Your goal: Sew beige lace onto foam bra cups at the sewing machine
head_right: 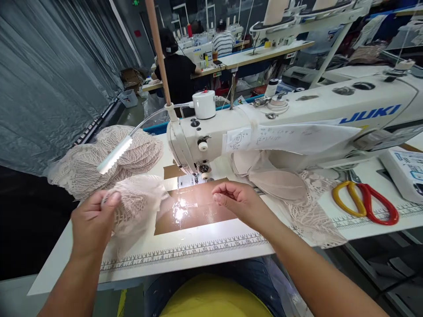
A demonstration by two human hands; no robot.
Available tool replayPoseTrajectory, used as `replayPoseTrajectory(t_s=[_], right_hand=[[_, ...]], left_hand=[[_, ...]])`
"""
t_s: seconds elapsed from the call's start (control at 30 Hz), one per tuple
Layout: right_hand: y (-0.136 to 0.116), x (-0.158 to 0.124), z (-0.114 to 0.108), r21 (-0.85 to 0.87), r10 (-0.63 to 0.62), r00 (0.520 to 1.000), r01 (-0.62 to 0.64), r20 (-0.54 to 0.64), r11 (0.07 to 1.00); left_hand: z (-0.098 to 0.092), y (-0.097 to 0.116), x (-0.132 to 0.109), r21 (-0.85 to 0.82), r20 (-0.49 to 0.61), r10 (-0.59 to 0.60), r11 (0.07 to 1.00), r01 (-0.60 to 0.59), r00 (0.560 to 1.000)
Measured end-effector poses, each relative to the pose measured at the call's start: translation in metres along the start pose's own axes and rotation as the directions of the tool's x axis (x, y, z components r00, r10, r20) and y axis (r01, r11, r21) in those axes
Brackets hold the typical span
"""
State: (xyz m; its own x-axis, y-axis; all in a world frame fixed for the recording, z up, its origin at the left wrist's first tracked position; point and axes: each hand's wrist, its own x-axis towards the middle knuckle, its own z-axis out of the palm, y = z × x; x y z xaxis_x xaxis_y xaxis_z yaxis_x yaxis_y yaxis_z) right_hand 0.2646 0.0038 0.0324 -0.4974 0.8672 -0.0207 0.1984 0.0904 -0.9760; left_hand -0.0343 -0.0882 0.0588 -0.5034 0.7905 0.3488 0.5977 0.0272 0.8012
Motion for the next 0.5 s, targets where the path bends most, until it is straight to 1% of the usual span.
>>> replayPoseTrajectory(t_s=[0.03,0.07,0.1,0.13,0.17,0.2,0.23,0.27,0.3,0.33,0.37,0.43,0.47,0.5], right_hand=[[-0.001,0.002,-0.004,-0.06,-0.011,1.0,0.011,0.0,0.998],[-0.004,0.005,-0.006,-0.122,-0.023,1.0,0.025,0.013,0.992],[-0.007,0.009,-0.006,-0.187,-0.039,0.999,0.044,0.032,0.981],[-0.01,0.014,-0.004,-0.256,-0.057,0.997,0.07,0.058,0.964],[-0.013,0.019,-0.002,-0.327,-0.076,0.993,0.102,0.09,0.939],[-0.015,0.024,0.002,-0.399,-0.094,0.988,0.136,0.122,0.907],[-0.016,0.029,0.006,-0.469,-0.112,0.982,0.172,0.153,0.866],[-0.015,0.034,0.01,-0.532,-0.128,0.974,0.209,0.185,0.82],[-0.013,0.037,0.015,-0.588,-0.14,0.966,0.244,0.218,0.771],[-0.008,0.039,0.02,-0.636,-0.145,0.958,0.273,0.247,0.721],[-0.003,0.04,0.025,-0.68,-0.142,0.952,0.294,0.272,0.672],[0.01,0.041,0.034,-0.758,-0.116,0.946,0.312,0.302,0.572],[0.015,0.04,0.038,-0.79,-0.1,0.945,0.315,0.311,0.526],[0.02,0.039,0.041,-0.815,-0.087,0.944,0.319,0.318,0.484]], left_hand=[[0.01,0.002,0.005,0.168,0.051,0.15,0.973,-0.157,0.987],[0.025,0.003,0.008,0.282,0.149,0.283,0.906,-0.315,0.947],[0.044,0.005,0.009,0.352,0.248,0.396,0.814,-0.463,0.884],[0.066,0.007,0.007,0.419,0.372,0.418,0.721,-0.551,0.829],[0.087,0.009,0.003,0.469,0.502,0.376,0.639,-0.61,0.779],[0.108,0.01,-0.003,0.505,0.597,0.308,0.573,-0.646,0.74],[0.125,0.012,-0.01,0.496,0.639,0.288,0.554,-0.668,0.713],[0.137,0.014,-0.018,0.479,0.672,0.278,0.542,-0.69,0.686],[0.145,0.016,-0.025,0.466,0.698,0.272,0.531,-0.708,0.663],[0.148,0.019,-0.03,0.452,0.713,0.269,0.528,-0.718,0.647],[0.146,0.022,-0.034,0.445,0.724,0.262,0.53,-0.722,0.638],[0.134,0.029,-0.033,0.414,0.74,0.244,0.57,-0.71,0.627],[0.126,0.032,-0.029,0.367,0.76,0.239,0.611,-0.701,0.605],[0.117,0.034,-0.023,0.295,0.783,0.241,0.667,-0.684,0.573]])
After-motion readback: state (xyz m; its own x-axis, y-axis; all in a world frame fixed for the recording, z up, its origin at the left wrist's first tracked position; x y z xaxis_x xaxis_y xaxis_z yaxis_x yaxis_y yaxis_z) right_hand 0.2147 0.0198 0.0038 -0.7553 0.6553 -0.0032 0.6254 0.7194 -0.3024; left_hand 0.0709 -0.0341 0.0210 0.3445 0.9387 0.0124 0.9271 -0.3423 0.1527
